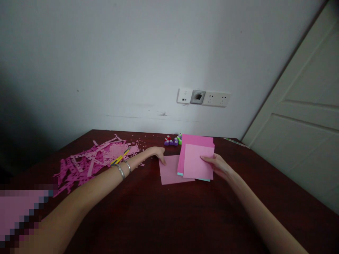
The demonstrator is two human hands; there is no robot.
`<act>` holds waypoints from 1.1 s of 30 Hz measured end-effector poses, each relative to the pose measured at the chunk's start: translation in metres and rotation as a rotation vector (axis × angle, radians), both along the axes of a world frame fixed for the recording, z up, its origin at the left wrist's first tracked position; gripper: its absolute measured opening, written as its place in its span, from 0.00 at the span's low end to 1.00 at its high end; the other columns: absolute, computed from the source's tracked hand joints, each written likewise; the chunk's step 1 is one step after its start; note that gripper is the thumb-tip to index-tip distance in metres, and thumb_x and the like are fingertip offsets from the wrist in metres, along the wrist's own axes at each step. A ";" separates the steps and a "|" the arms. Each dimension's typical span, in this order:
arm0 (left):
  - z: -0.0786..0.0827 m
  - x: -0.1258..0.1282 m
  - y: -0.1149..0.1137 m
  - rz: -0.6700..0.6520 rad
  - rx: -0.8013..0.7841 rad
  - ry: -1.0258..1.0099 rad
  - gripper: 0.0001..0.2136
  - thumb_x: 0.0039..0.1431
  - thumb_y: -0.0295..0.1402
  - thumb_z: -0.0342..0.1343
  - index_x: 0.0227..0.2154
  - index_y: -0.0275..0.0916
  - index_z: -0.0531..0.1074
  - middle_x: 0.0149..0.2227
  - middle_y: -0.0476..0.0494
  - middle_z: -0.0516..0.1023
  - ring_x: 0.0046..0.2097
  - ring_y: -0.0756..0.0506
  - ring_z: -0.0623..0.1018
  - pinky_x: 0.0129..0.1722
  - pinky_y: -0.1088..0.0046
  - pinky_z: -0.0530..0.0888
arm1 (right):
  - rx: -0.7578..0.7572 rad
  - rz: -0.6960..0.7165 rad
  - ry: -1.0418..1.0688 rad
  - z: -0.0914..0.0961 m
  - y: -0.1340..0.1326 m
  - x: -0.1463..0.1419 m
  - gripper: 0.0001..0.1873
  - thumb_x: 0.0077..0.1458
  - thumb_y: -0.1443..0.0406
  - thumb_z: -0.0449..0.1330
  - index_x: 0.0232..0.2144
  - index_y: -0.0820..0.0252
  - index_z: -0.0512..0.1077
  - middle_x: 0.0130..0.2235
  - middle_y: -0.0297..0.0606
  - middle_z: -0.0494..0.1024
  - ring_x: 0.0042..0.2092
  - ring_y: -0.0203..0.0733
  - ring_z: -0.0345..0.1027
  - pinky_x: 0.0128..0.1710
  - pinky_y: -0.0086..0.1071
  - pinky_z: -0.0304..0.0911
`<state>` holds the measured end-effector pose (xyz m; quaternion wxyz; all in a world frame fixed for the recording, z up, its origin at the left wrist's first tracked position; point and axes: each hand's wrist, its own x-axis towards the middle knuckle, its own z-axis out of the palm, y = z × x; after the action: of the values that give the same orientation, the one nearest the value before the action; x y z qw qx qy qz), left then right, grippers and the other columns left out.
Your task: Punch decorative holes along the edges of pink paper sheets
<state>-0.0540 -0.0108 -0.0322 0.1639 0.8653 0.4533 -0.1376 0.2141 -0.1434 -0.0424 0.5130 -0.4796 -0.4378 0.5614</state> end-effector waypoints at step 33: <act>-0.016 -0.012 0.008 0.038 -0.046 -0.568 0.13 0.15 0.28 0.65 0.12 0.39 0.68 0.12 0.56 0.63 0.16 0.51 0.63 0.19 0.76 0.61 | 0.014 0.029 0.062 -0.008 -0.005 -0.005 0.15 0.40 0.67 0.67 0.35 0.64 0.74 0.39 0.45 0.79 0.37 0.46 0.73 0.42 0.39 0.68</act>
<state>-0.0658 -0.0032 -0.0478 0.3065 0.8565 0.4024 0.1031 0.2087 -0.1487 -0.0503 0.5213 -0.4521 -0.4325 0.5804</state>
